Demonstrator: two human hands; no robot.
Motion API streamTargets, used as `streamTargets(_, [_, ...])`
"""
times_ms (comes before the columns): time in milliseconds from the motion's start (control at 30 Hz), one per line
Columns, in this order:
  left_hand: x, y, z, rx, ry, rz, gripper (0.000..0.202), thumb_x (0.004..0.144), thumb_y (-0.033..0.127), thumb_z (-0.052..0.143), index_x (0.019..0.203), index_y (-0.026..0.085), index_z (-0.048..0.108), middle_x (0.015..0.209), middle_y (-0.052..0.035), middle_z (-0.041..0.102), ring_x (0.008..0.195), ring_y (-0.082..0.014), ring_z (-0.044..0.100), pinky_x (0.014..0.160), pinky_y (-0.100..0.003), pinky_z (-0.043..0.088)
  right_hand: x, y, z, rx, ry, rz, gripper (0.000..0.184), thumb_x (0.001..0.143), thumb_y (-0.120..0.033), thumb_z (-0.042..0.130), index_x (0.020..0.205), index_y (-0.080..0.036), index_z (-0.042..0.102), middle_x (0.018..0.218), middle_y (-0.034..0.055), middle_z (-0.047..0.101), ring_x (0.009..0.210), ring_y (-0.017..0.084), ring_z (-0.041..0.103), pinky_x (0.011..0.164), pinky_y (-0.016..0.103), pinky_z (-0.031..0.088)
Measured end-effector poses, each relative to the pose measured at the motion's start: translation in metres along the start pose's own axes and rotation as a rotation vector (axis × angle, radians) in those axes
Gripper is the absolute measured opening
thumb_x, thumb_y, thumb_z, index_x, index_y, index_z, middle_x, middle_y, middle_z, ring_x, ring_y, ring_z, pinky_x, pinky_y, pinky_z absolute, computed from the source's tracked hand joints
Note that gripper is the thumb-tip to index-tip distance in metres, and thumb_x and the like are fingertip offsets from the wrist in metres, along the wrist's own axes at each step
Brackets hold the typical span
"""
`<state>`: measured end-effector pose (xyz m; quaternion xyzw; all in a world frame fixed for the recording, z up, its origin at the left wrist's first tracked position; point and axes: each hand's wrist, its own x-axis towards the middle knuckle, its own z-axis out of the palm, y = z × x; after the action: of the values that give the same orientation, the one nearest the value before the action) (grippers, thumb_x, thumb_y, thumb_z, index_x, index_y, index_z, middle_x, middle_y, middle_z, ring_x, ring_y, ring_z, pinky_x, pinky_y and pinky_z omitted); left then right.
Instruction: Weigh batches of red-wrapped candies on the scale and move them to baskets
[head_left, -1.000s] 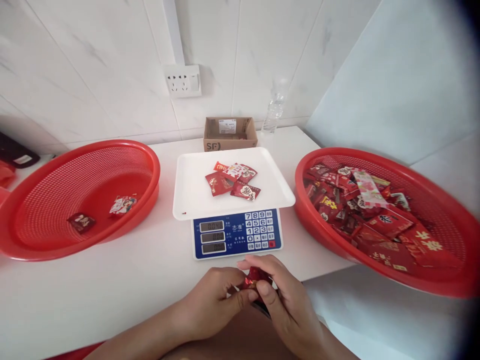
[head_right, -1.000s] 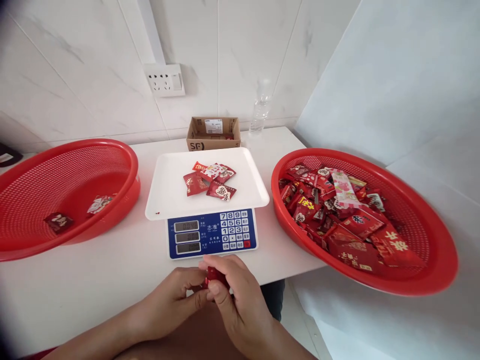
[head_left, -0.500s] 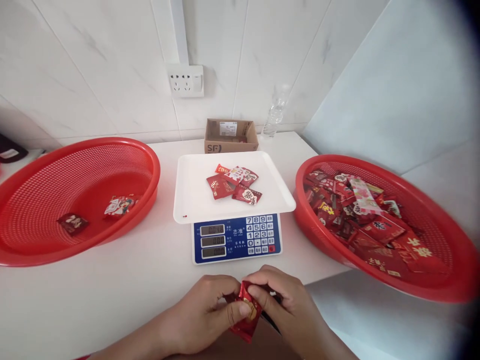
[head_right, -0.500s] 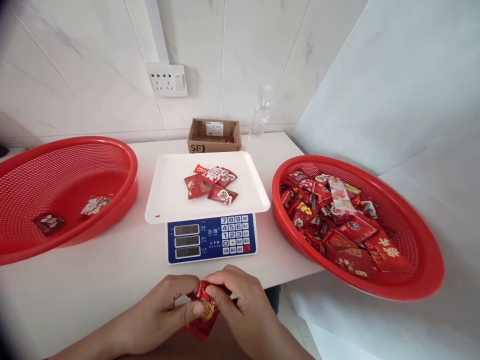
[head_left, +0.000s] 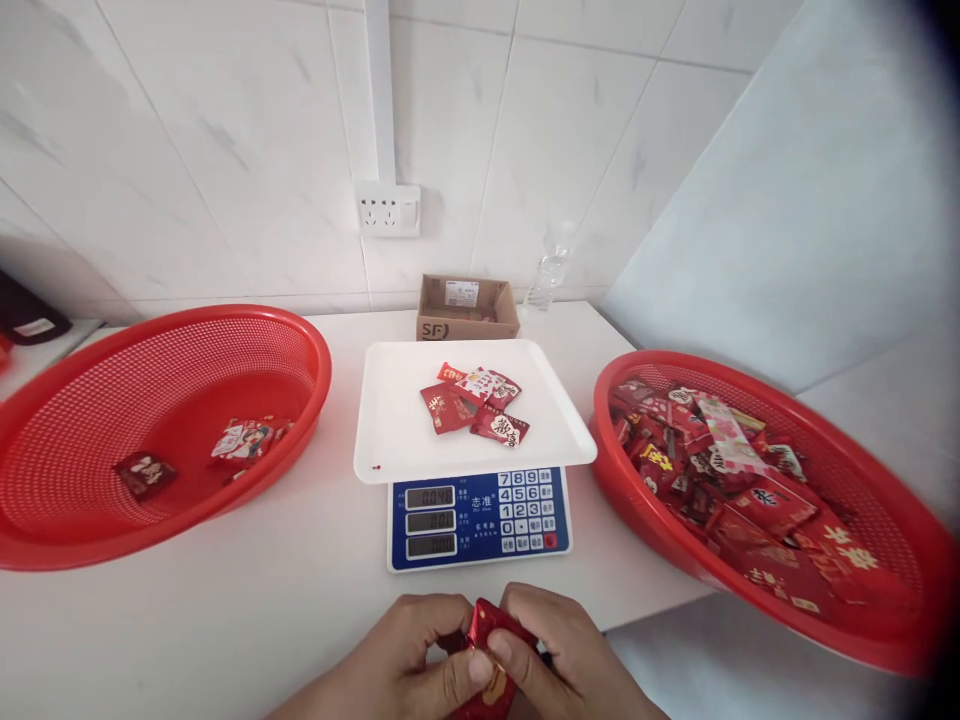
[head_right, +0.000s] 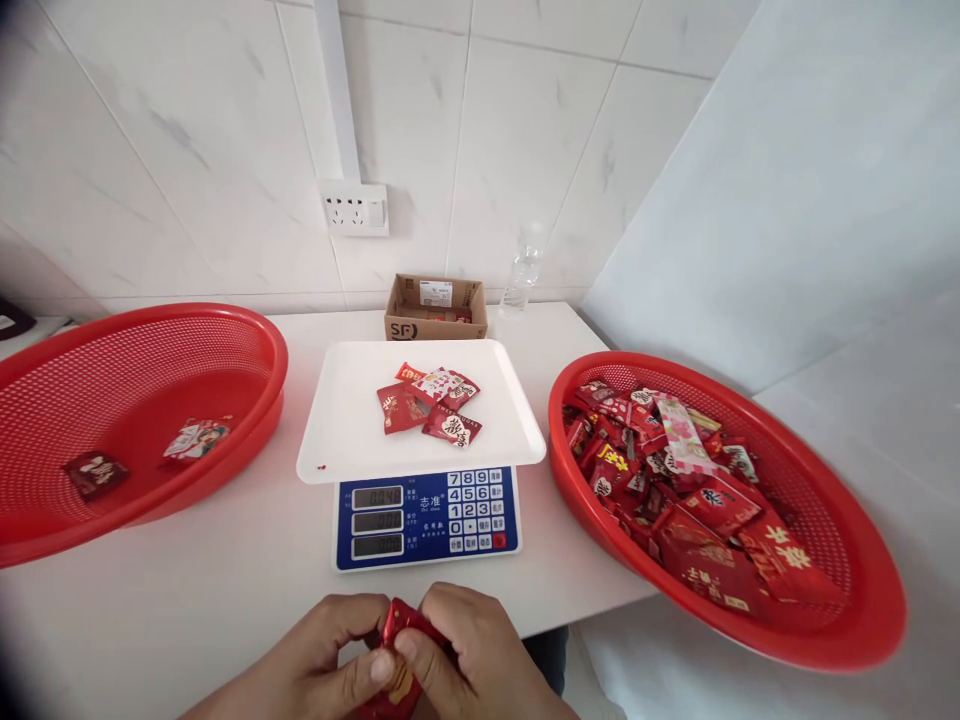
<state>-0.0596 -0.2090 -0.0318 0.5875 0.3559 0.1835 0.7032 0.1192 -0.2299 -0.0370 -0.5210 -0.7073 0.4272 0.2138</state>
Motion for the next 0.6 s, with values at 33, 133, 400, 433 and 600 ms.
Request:
streamTargets(33, [0.0,0.0,-0.001,-0.035,-0.025,0.009,0.052,0.078,0.067,0.048,0.081,0.016,0.056,0.075,-0.0013,0.05,0.069,-0.0125,0.043,0.062,-0.022,0.038,0.0,-0.001,0.0,-0.002,-0.004,-0.027,0.049,0.09,-0.06,0.027,0.061,-0.021,0.032,0.059,-0.0028,0.043,0.055,0.01,0.039,0.052,0.024,0.028])
streamTargets(133, [0.001,-0.002,-0.004,-0.091,-0.088,-0.001,0.052,0.076,0.067,0.052,0.076,0.015,0.051,0.07,0.0004,0.046,0.065,-0.0109,0.039,0.058,-0.021,0.033,0.001,-0.005,0.001,0.0,-0.018,-0.092,0.05,0.092,-0.059,0.025,0.061,-0.02,0.033,0.058,-0.0036,0.042,0.055,0.01,0.039,0.053,0.023,0.029])
streamTargets(400, [-0.001,-0.004,-0.008,-0.085,-0.162,-0.011,0.043,0.08,0.057,0.055,0.07,0.015,0.049,0.065,0.0007,0.046,0.06,-0.0095,0.038,0.052,-0.02,0.029,0.001,-0.011,-0.003,-0.022,-0.124,-0.125,0.055,0.091,-0.064,0.015,0.062,-0.021,0.037,0.061,-0.0023,0.048,0.057,0.011,0.047,0.056,0.021,0.037])
streamTargets(433, [-0.001,-0.004,-0.008,-0.074,-0.157,0.006,0.043,0.08,0.057,0.054,0.071,0.015,0.05,0.066,0.0007,0.047,0.06,-0.0094,0.039,0.052,-0.02,0.03,0.0,-0.012,-0.004,-0.027,-0.119,-0.099,0.055,0.091,-0.063,0.016,0.063,-0.021,0.038,0.062,-0.0017,0.05,0.059,0.011,0.048,0.057,0.021,0.038])
streamTargets(600, [-0.001,-0.006,-0.008,0.079,-0.09,0.081,0.048,0.083,0.06,0.046,0.068,0.015,0.052,0.068,-0.0003,0.049,0.061,-0.0096,0.043,0.055,-0.019,0.034,-0.008,-0.017,-0.006,-0.051,-0.087,0.005,0.05,0.093,-0.057,0.022,0.069,-0.021,0.046,0.071,-0.0001,0.056,0.067,0.012,0.053,0.065,0.022,0.043])
